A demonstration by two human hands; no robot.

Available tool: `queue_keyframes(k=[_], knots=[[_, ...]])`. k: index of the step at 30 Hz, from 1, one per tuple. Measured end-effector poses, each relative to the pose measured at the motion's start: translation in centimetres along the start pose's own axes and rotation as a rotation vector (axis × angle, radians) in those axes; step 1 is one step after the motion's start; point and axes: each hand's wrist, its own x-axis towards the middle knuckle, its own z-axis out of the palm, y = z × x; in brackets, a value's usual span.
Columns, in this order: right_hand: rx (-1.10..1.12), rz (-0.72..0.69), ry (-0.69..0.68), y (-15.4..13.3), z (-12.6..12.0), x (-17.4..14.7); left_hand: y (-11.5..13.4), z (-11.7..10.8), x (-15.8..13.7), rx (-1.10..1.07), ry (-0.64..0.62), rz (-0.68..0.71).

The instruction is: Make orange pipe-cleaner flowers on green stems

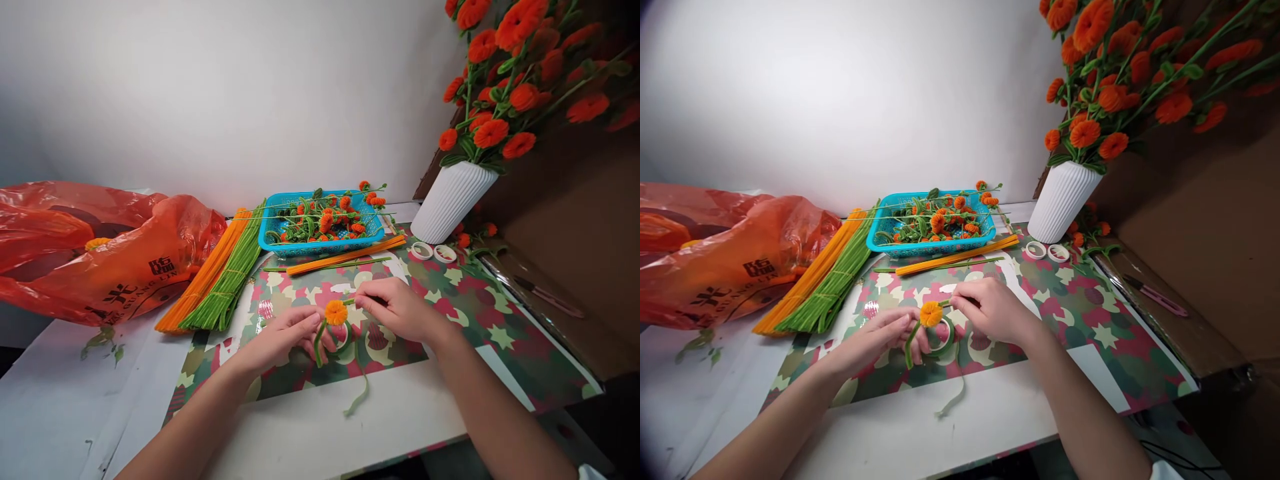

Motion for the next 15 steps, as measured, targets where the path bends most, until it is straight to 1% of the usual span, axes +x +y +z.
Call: queue_keyframes(k=[2, 6, 8, 15], knots=[[0.005, -0.004, -0.027, -0.22, 0.31, 0.02, -0.14, 0.24, 0.11, 0.008, -0.009, -0.01], [0.026, -0.03, -0.08, -0.68, 0.81, 0.04, -0.19, 0.59, 0.19, 0.041, 0.022, -0.044], [0.026, -0.049, -0.09, -0.85, 0.92, 0.08, -0.15, 0.65, 0.18, 0.08, 0.005, -0.06], [0.042, -0.06, -0.148, -1.0, 1.12, 0.19, -0.04, 0.6, 0.02, 0.175, 0.006, -0.049]])
